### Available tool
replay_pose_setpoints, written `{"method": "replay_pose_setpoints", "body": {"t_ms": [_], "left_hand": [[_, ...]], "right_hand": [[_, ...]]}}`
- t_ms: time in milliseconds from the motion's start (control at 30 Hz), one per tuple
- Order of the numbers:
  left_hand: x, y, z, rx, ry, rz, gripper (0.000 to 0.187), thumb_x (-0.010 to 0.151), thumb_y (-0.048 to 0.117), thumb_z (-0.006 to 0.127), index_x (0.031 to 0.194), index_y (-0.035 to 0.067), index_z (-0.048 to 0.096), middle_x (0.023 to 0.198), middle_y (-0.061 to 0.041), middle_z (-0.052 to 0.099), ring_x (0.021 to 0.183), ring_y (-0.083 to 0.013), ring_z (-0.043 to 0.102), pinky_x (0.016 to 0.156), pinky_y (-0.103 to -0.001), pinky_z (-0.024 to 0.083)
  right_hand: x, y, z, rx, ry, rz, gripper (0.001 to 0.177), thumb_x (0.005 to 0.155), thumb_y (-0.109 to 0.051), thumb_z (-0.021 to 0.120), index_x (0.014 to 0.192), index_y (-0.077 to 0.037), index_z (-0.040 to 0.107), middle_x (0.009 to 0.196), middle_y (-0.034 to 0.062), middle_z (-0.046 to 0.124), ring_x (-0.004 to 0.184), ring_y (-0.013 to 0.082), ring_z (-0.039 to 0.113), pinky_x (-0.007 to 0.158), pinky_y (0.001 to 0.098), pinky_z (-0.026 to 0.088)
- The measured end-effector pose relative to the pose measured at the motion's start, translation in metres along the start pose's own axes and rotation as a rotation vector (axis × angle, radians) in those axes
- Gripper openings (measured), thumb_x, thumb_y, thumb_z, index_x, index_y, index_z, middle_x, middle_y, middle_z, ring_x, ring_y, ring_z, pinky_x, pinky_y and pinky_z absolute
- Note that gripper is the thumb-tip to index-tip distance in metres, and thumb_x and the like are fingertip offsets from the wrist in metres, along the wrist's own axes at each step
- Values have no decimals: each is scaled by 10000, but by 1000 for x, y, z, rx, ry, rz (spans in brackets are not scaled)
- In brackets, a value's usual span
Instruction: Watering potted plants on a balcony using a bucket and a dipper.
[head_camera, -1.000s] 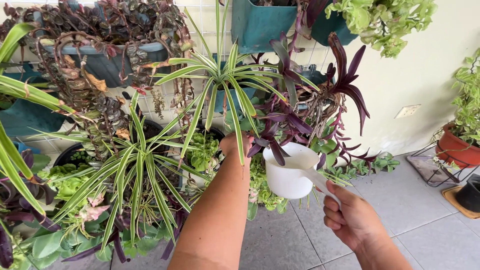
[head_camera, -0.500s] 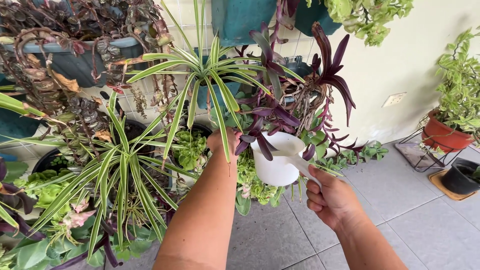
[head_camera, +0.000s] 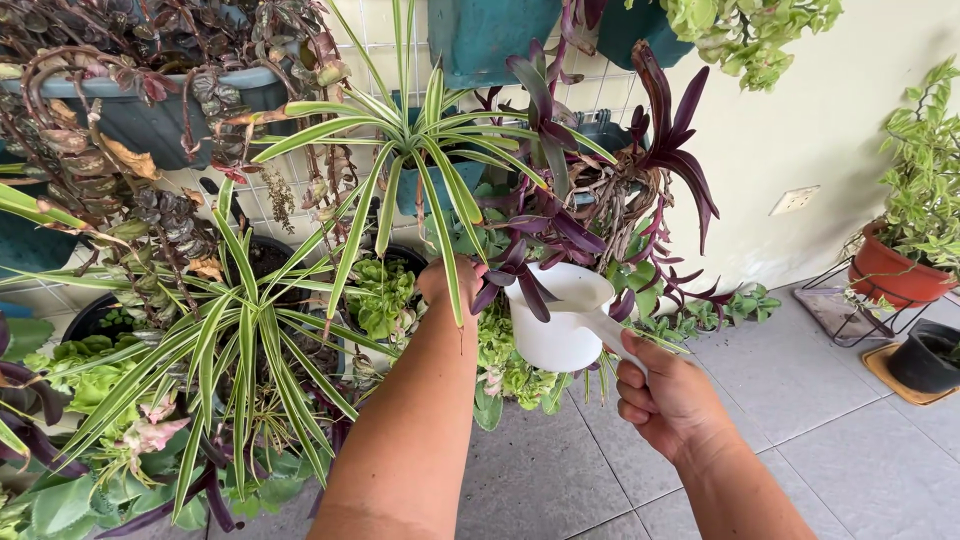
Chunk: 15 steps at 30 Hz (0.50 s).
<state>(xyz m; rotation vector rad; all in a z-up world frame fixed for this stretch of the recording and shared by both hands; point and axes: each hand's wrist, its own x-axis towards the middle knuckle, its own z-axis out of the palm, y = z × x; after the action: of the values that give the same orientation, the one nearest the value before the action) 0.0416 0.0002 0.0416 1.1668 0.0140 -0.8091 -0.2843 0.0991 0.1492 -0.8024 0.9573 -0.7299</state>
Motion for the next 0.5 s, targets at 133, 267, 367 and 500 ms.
{"method": "replay_pose_setpoints", "body": {"t_ms": [133,267,367,500], "left_hand": [[-25,4,0,38,39,31,124,976,31,586,1030,-41,672,889,-152,750,710,-214,743,542,-284,541],[-36,8,1,3,51,40,148,966,42,615,1091,-13,673,908,-122,742,715,-208,746,569,-269,514],[-23,2,-2,12,13,5,170,977,50,599,1127,-8,655,967,-111,738,747,-196,753,597,-276,546],[-16,-5,-1,-3,35,4,188,979,48,607,1135,-38,669,969,-142,744,749,-211,740,607,-290,539]], "right_hand": [[-4,-3,6,-11,26,-8,172,1003,-277,571,963,-113,535,601,-35,372,460,80,227,455,277,223],[-4,-4,7,-23,38,-6,180,1003,-270,571,966,-97,542,599,-33,373,463,80,232,457,274,228],[0,-3,6,-22,31,-6,194,1006,-278,575,954,-99,520,600,-33,372,462,81,228,455,276,229],[-2,-4,7,-21,31,-7,184,1000,-280,574,949,-112,519,597,-33,370,460,81,227,453,275,226]]}}
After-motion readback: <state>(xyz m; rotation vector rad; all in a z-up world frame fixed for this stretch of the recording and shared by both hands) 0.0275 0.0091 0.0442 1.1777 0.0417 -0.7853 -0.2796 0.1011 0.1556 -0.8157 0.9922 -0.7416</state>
